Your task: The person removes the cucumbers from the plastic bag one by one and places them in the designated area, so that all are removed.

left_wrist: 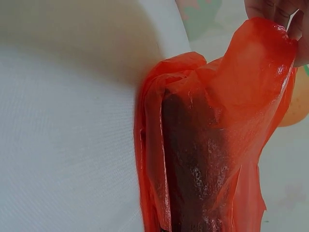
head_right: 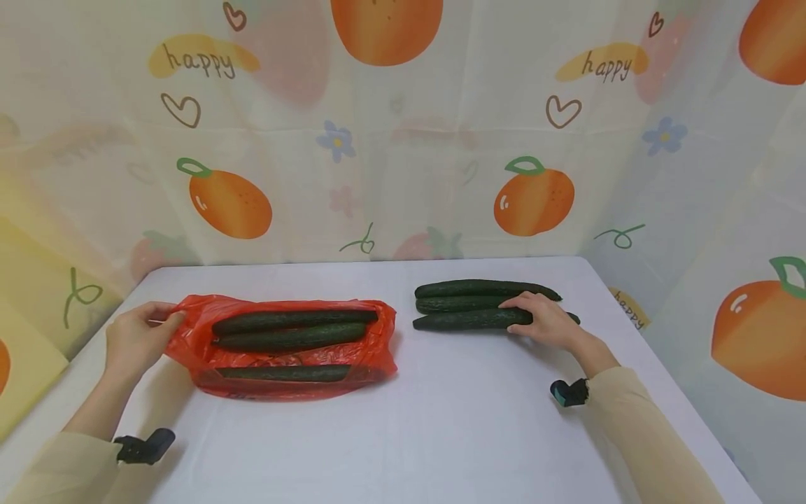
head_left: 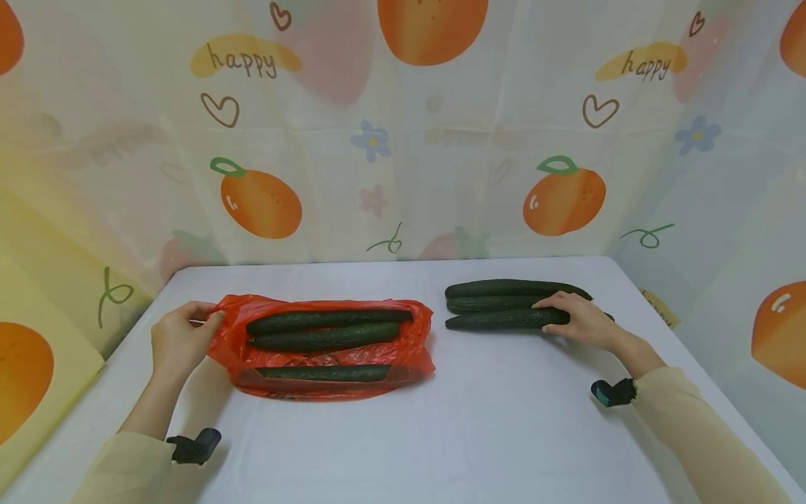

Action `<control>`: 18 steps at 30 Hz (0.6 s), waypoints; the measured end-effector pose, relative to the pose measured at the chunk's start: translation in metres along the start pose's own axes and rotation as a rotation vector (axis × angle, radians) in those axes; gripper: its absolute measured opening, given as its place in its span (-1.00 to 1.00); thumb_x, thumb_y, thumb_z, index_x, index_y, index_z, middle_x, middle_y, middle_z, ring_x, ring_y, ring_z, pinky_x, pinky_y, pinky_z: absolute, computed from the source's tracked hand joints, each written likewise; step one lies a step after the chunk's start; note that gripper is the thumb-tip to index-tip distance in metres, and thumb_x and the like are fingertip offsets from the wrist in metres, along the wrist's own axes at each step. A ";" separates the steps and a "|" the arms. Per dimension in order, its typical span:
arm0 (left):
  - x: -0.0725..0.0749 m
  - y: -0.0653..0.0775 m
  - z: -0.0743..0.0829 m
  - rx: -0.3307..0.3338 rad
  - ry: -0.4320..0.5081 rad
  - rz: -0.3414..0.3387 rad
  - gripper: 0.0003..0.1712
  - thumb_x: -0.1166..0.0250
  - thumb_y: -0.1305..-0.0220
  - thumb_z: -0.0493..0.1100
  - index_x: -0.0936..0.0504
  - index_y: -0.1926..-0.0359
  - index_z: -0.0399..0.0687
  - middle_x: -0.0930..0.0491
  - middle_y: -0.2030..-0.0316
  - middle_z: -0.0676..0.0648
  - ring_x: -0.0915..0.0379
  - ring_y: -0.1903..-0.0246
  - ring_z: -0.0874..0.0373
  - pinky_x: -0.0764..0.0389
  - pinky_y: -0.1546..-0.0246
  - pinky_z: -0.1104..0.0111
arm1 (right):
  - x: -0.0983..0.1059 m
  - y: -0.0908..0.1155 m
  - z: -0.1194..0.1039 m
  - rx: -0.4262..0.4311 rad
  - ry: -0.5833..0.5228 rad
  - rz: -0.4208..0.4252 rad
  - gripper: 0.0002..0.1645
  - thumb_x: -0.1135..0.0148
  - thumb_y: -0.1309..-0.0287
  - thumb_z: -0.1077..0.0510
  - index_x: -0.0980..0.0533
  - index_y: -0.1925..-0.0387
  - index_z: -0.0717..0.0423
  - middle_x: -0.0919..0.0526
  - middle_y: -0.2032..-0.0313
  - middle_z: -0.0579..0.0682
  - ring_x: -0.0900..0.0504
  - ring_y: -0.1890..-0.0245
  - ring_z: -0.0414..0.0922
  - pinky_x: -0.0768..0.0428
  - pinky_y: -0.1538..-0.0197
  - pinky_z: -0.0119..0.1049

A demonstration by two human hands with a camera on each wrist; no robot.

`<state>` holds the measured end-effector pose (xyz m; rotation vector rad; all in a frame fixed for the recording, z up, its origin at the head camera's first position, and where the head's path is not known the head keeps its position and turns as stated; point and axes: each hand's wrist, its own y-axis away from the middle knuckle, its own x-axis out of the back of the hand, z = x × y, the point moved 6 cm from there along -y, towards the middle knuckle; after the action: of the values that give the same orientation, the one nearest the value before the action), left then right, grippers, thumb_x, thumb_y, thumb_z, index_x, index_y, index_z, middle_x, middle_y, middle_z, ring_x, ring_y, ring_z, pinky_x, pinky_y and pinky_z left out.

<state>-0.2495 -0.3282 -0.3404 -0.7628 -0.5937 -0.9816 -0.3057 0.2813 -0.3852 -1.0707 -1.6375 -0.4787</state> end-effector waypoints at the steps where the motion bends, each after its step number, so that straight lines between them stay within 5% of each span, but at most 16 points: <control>1: 0.000 0.000 -0.001 0.000 -0.001 0.000 -0.68 -0.15 -0.21 -0.07 -0.63 0.20 -0.24 -0.64 0.30 -0.29 -0.50 0.45 0.12 -0.38 0.61 0.55 | -0.001 0.000 0.001 -0.002 -0.003 -0.003 -0.51 -0.35 0.02 0.14 -0.50 -0.01 0.13 -0.54 0.11 0.10 -0.46 0.08 0.10 -0.44 0.07 0.10; 18: -0.001 0.000 -0.006 -0.003 0.021 0.005 -0.67 -0.15 -0.21 -0.09 -0.62 0.19 -0.27 -0.63 0.29 -0.32 -0.54 0.35 -0.11 -0.40 0.63 0.54 | -0.004 -0.001 0.005 -0.012 -0.006 0.014 -0.52 -0.38 0.06 0.14 -0.53 0.02 0.10 -0.51 0.16 0.06 -0.44 0.14 0.03 -0.42 0.12 0.03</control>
<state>-0.2490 -0.3322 -0.3448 -0.7552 -0.5719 -0.9849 -0.3093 0.2829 -0.3901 -1.0926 -1.6335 -0.4768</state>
